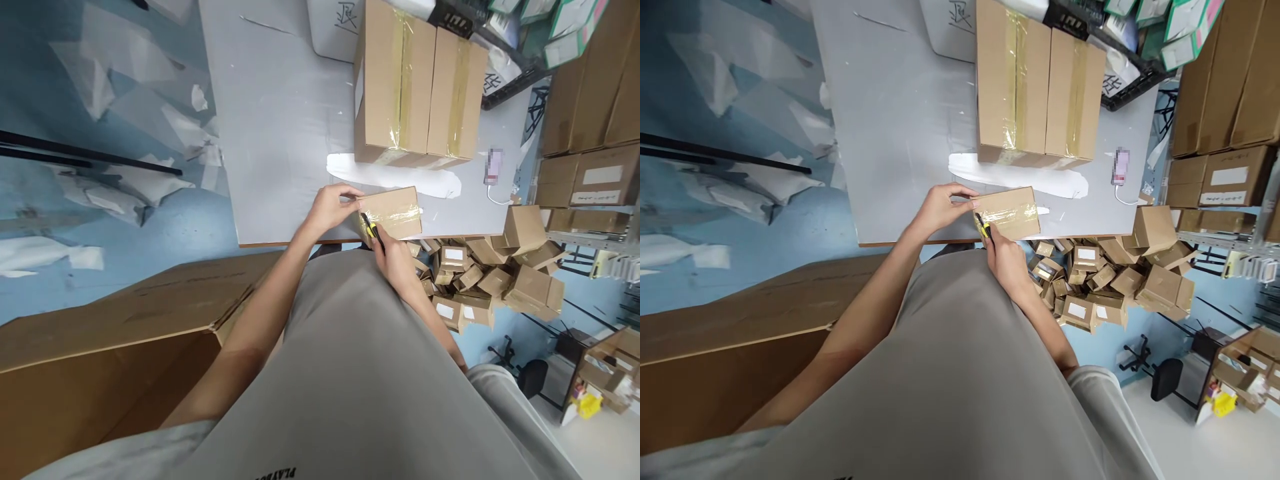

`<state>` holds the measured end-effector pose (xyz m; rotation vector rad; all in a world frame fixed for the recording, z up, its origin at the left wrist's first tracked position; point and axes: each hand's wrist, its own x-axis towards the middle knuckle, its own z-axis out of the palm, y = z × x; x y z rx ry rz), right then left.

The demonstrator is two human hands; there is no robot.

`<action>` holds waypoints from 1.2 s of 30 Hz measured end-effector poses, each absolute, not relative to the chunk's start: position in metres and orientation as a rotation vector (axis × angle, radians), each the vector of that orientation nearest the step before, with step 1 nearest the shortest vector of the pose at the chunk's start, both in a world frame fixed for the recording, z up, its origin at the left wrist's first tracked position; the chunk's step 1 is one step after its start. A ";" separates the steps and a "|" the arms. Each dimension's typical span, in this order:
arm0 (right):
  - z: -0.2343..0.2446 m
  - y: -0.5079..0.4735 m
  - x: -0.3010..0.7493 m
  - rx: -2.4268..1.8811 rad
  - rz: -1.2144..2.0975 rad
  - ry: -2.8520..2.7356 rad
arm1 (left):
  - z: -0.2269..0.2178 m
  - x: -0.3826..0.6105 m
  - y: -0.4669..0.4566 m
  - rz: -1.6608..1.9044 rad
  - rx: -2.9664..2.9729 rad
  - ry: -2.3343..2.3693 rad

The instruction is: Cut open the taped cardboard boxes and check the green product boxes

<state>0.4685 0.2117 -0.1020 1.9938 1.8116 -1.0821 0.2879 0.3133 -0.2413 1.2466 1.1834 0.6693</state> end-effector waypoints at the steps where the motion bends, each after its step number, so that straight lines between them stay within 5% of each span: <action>1: -0.100 0.211 0.466 1.991 -1.068 1.798 | -0.242 0.289 0.313 0.670 1.247 1.189; 36: -0.072 0.199 0.484 1.725 -1.025 1.766 | -0.233 0.315 0.287 0.742 1.379 1.566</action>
